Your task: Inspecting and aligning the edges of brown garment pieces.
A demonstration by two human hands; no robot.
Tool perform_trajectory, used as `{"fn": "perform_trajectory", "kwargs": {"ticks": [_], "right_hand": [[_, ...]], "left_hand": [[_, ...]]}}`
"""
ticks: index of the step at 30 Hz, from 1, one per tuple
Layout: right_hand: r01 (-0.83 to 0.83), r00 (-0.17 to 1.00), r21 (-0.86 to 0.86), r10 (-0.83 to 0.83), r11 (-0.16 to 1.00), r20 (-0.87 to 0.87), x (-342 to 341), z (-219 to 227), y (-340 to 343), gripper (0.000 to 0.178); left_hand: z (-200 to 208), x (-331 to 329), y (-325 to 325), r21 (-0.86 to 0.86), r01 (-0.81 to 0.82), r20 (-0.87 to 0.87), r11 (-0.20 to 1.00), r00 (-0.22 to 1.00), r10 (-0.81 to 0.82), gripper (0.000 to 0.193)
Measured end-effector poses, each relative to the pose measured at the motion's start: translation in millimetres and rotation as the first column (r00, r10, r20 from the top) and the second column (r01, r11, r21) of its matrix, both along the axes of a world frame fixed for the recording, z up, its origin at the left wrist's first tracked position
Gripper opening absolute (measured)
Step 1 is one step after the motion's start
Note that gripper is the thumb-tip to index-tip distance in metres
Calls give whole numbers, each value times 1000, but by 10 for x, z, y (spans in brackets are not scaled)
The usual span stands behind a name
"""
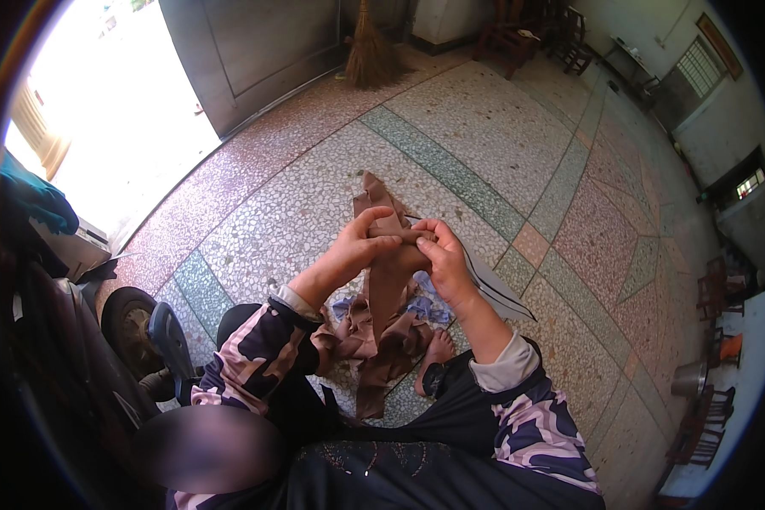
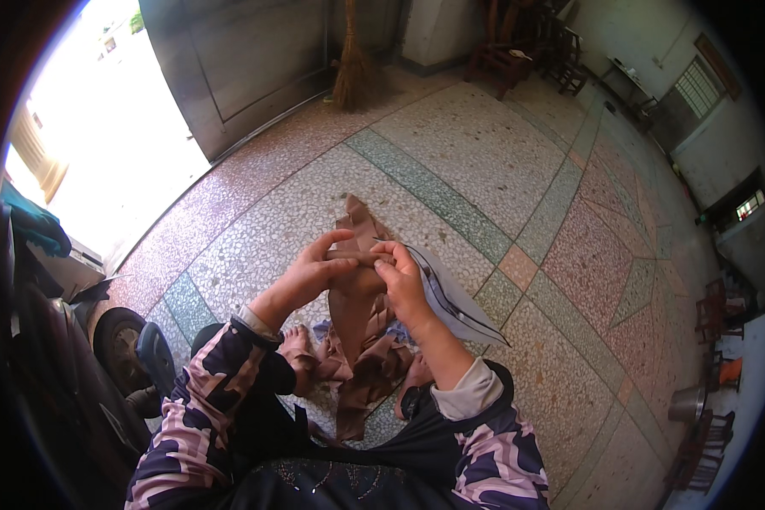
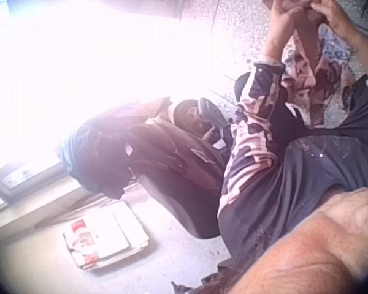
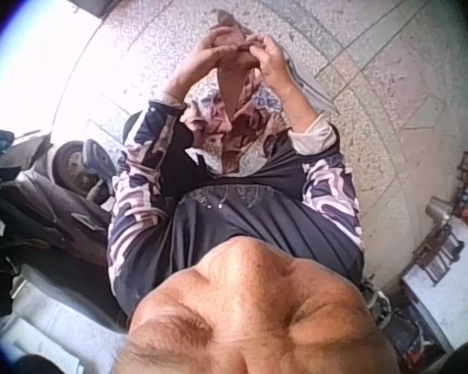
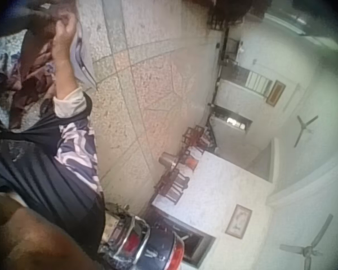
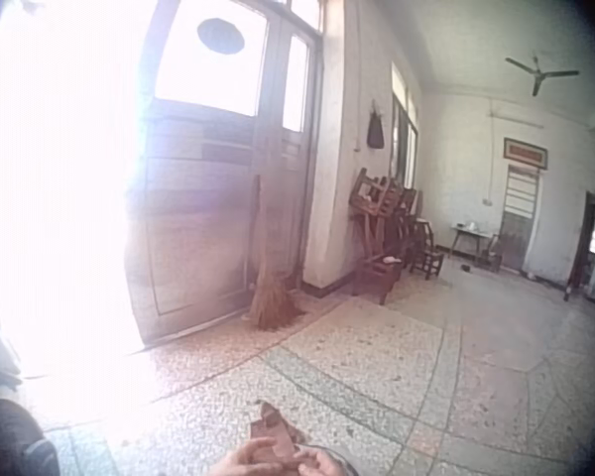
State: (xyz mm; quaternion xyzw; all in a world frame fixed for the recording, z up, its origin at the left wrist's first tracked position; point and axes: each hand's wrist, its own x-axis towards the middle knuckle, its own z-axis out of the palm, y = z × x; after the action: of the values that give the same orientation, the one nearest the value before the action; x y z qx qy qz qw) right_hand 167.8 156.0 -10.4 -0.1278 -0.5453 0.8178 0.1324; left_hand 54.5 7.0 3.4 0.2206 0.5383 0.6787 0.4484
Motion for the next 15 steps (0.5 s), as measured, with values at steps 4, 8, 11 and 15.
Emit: {"fn": "perform_trajectory", "kwargs": {"ticks": [4,8,11,15], "right_hand": [[-13,999,146,18,989,-32,-9,-16,-56,22],[-19,999,133,14,991,46,-11,-62,15,22],[-51,992,-74,59,996,114,-20,-12,18,25],[-42,997,-153,51,987,57,2,98,-12,24]], "left_hand": [[12,9,-16,24,-9,3,1000,1000,9,55],[23,4,8,1,-29,-218,1000,976,28,57],[71,25,-7,-1,-71,-505,997,861,61,58],[46,31,-5,-89,-109,-595,990,803,36,58]]}}
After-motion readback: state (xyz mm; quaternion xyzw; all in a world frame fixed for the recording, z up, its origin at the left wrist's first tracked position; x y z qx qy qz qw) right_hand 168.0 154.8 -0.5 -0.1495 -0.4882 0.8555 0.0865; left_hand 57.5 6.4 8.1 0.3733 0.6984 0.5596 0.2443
